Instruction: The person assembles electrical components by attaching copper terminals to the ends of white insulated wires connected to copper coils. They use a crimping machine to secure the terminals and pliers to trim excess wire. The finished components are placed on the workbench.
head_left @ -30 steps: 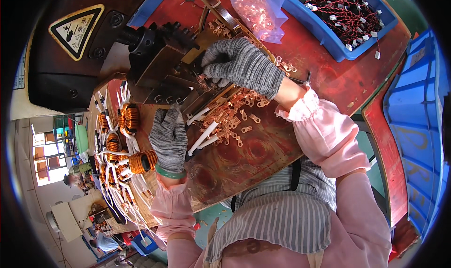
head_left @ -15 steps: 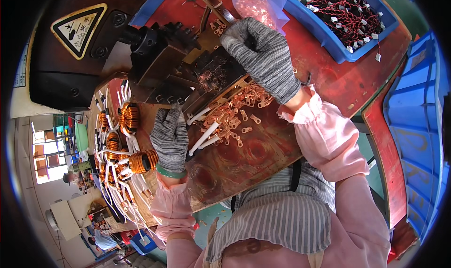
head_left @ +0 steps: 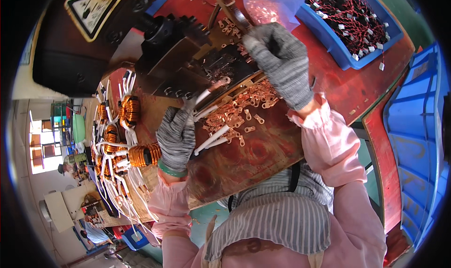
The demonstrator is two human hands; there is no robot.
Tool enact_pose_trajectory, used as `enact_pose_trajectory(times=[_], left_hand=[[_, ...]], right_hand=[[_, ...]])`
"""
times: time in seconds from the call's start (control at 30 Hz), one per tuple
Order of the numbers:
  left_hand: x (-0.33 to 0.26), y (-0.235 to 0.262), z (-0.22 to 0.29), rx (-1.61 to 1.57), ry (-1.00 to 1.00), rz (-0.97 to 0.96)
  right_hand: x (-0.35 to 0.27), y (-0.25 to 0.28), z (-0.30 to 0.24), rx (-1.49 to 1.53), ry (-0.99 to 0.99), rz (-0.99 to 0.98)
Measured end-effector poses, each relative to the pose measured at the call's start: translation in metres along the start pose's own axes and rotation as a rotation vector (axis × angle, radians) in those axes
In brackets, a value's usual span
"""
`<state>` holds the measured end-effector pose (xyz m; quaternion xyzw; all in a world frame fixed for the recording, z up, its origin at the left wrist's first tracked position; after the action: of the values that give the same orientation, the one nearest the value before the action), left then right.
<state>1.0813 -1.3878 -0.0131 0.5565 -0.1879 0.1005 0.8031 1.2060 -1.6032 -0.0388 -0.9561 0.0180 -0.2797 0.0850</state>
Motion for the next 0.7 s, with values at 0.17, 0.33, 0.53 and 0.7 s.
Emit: enact_pose_trajectory(times=[0.17,0.33,0.53,0.7], left_hand=[[-0.009,0.005,0.008,-0.057,-0.026,-0.034],[-0.016,0.009,0.009,-0.019,-0.063,-0.085],[-0.021,0.011,0.012,0.032,-0.119,-0.075],[-0.024,0.01,0.012,0.082,-0.199,-0.117]], right_hand=[[-0.031,0.005,-0.015,0.142,-0.303,-0.219],[-0.049,-0.006,-0.015,0.208,-0.55,-0.646],[-0.052,-0.022,-0.022,0.19,-0.423,-0.879],[-0.068,-0.017,-0.025,0.286,-0.673,-0.751]])
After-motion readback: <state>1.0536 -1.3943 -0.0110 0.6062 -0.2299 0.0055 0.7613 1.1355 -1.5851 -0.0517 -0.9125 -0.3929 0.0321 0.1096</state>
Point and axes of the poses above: each hand's wrist, its own x-axis towards the middle knuckle, its own y-axis out of the back of the hand, z = x × y, the point moved 4 cm from there along x, towards the middle knuckle, and after that the axes turned 8 degrees about y, right-handed, at the moved point
